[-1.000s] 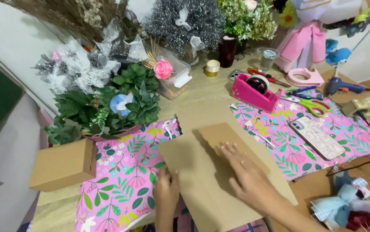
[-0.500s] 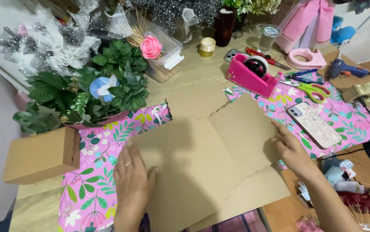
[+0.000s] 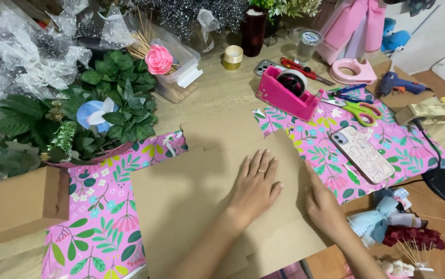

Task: The person assembles a flat-packed cardboard box by hand. They fold the side flaps and tuck the tabs into the corresponding slots to form the box structure.

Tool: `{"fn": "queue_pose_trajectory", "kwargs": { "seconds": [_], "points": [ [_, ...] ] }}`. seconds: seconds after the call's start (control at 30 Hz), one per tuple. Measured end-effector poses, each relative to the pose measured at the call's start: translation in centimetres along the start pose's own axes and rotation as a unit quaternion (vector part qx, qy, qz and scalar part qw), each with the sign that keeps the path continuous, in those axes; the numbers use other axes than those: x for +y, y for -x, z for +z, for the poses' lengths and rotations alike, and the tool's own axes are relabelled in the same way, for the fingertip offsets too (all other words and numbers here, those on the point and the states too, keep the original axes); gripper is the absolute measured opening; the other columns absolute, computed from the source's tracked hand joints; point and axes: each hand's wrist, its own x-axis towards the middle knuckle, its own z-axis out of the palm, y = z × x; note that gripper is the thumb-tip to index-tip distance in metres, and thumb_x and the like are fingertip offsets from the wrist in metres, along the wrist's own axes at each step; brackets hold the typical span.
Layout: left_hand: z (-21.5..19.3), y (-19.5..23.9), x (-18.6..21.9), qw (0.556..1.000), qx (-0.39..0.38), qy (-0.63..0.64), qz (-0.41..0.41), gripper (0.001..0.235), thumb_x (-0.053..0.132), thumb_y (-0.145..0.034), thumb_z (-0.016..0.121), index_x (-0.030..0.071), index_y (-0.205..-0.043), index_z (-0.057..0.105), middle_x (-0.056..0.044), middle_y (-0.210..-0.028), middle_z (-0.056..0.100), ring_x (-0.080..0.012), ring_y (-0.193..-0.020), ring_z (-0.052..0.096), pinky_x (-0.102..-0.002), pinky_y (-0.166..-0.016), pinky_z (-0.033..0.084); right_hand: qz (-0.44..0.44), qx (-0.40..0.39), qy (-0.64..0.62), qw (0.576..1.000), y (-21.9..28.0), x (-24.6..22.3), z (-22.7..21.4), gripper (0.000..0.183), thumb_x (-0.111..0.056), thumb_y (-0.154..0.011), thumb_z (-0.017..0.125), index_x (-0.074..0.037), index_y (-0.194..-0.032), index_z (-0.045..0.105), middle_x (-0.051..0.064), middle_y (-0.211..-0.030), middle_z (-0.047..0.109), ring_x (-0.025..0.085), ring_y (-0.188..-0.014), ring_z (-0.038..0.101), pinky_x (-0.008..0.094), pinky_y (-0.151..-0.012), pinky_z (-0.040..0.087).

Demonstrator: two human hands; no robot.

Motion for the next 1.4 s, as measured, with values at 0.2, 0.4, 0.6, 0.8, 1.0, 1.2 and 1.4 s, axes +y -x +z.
{"fn": "queue_pose_trajectory", "kwargs": {
  "seconds": [0.2,0.4,0.6,0.8,1.0,1.2,1.4],
  "points": [
    [-2.7,-0.6,0.6,1.0,-0.011,0.024,-0.01,0.056,0.032,-0.101,0.048,0.001,-0.147,0.052,-0.021,-0.157,0.048,-0.0321,-0.148,0.041,-0.05,-0.124,0.025,-0.186,0.015,0.107,0.977,0.8,-0.7,1.9,0.074,0.012,-0.087,0.035,0.0,-0.16,0.024,0.025,-0.168,0.02,0.037,-0.158,0.018,0.045,-0.128,0.012],
    [-3.9,-0.8,0.6,0.998,-0.023,0.049,0.023,0.055,0.027,-0.102,0.049,0.01,-0.154,0.046,-0.016,-0.166,0.035,-0.0355,-0.153,0.033,-0.056,-0.125,0.023,-0.237,0.071,0.319,0.915,1.5,-1.4,3.0,0.072,-0.043,-0.104,0.038,-0.003,-0.162,0.022,0.015,-0.172,0.018,0.03,-0.16,0.013,0.046,-0.131,0.011],
    [-4.2,-0.8,0.8,0.997,-0.014,0.082,0.007,0.05,0.023,-0.101,0.05,0.004,-0.146,0.056,-0.014,-0.156,0.052,-0.0351,-0.147,0.042,-0.051,-0.122,0.028,-0.152,-0.099,0.266,0.947,1.1,-3.8,0.7,0.073,-0.043,-0.107,0.029,-0.008,-0.165,0.004,0.012,-0.173,-0.001,0.027,-0.159,-0.006,0.042,-0.125,-0.002],
    [-5.5,-2.0,-0.7,0.917,-0.022,0.371,-0.143,0.046,0.025,-0.109,0.031,0.006,-0.145,0.053,-0.014,-0.146,0.059,-0.0306,-0.14,0.049,-0.044,-0.114,0.036,-0.155,-0.116,0.254,0.948,-2.5,-3.1,1.7,0.074,-0.05,-0.106,0.024,-0.008,-0.164,0.003,0.014,-0.173,-0.004,0.026,-0.159,-0.006,0.041,-0.126,-0.004],
    [-5.3,-2.1,-1.0,0.675,0.128,0.61,-0.395,0.057,0.037,-0.105,0.028,0.008,-0.152,0.043,-0.01,-0.162,0.044,-0.02,-0.153,0.035,-0.036,-0.124,0.025,-0.194,-0.084,0.278,0.937,-7.1,-4.0,3.1,0.081,-0.056,-0.106,0.029,-0.002,-0.163,0.007,0.017,-0.172,0.002,0.029,-0.159,-0.002,0.042,-0.127,0.001],
    [-5.6,-2.4,-0.6,0.672,0.148,0.615,-0.385,0.058,0.037,-0.105,0.025,0.005,-0.151,0.04,-0.011,-0.164,0.039,-0.0195,-0.155,0.029,-0.039,-0.128,0.022,-0.175,-0.098,0.261,0.944,-11.9,-4.1,4.8,0.08,-0.056,-0.107,0.023,-0.003,-0.163,0.006,0.017,-0.172,0.006,0.029,-0.159,0.0,0.044,-0.127,-0.001],
    [-4.4,-1.8,-0.8,0.705,0.162,0.608,-0.327,0.06,0.038,-0.107,0.028,0.004,-0.156,0.032,-0.012,-0.166,0.032,-0.0207,-0.157,0.025,-0.041,-0.129,0.018,-0.18,-0.109,0.218,0.953,-16.2,-5.7,5.7,0.08,-0.055,-0.106,0.022,-0.001,-0.162,0.002,0.02,-0.171,-0.001,0.031,-0.159,-0.006,0.044,-0.128,-0.004]
  ]
}}
